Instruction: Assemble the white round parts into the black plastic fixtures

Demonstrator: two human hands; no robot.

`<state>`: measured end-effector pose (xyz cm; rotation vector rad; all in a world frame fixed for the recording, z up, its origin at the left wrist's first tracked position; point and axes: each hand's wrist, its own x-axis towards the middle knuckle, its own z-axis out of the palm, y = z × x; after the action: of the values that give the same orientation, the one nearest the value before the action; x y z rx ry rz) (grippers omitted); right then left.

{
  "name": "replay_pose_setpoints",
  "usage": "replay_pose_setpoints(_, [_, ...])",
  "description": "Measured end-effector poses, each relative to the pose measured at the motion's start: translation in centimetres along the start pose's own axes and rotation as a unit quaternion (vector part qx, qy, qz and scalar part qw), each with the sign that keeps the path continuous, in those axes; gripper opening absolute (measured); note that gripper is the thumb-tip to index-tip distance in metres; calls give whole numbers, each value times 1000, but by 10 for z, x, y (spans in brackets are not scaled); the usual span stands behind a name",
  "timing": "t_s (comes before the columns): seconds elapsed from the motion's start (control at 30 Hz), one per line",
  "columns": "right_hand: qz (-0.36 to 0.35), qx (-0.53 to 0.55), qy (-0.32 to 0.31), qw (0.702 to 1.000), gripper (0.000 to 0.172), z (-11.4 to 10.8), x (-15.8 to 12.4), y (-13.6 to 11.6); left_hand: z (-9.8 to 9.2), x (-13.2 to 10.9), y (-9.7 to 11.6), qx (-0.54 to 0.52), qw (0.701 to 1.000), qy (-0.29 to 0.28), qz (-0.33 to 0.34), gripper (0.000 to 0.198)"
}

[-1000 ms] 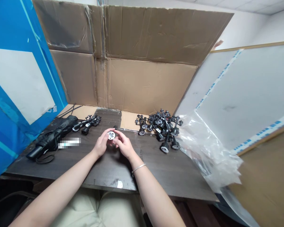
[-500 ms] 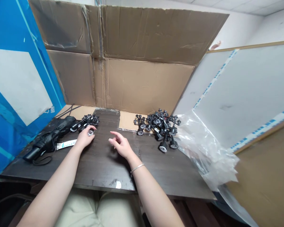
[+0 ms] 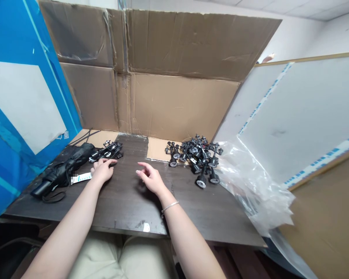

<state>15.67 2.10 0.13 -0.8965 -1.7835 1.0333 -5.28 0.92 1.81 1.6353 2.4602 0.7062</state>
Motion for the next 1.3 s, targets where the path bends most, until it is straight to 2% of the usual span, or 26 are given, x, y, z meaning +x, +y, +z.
replay_pose_setpoints(0.03, [-6,-20,15,1000,39,-2,1,1,0,-2,2,-6,1000,26,6,26])
replay_pose_setpoints(0.13, [-32,-119,91,988,34,-14,6,8,-1,-6,10,-46,986,149,49,23])
replay_pose_setpoints(0.17, [-37,-163,123,978,33,-21,8,11,-1,-7,13,-74,979,175,73,21])
replay_pose_setpoints(0.2, [-36,-209,156,965,32,-29,10,15,0,-8,15,-113,972,176,103,21])
replay_pose_setpoints(0.23, [-25,-252,188,949,31,-37,11,19,1,-9,16,-160,965,155,136,21])
replay_pose_setpoints(0.3, [22,-320,246,915,33,-53,12,27,4,-10,19,-253,945,71,194,23])
replay_pose_setpoints(0.4, [106,-370,308,870,40,-72,10,37,9,-14,22,-311,921,-19,234,22])
replay_pose_setpoints(0.47, [137,-371,327,858,42,-83,10,43,10,-16,23,-312,918,-39,241,20])
replay_pose_setpoints(0.6, [158,-344,352,856,40,-104,12,50,11,-17,23,-318,919,-45,228,20])
replay_pose_setpoints(0.73, [196,-351,346,848,40,-126,14,54,13,-15,22,-321,922,-52,212,20])
replay_pose_setpoints(0.83, [198,-369,322,849,41,-137,16,57,14,-15,23,-320,922,-65,210,20])
replay_pose_setpoints(1.0, [179,-473,195,840,49,-150,24,51,15,-16,23,-314,922,-81,210,20])
replay_pose_setpoints(1.07, [176,-492,171,835,50,-158,29,45,15,-16,23,-310,924,-82,208,21])
replay_pose_setpoints(1.17, [182,-491,186,831,41,-175,35,33,16,-16,22,-307,925,-88,206,21])
replay_pose_setpoints(1.3, [226,-474,232,819,34,-200,32,23,17,-16,22,-301,926,-93,208,21])
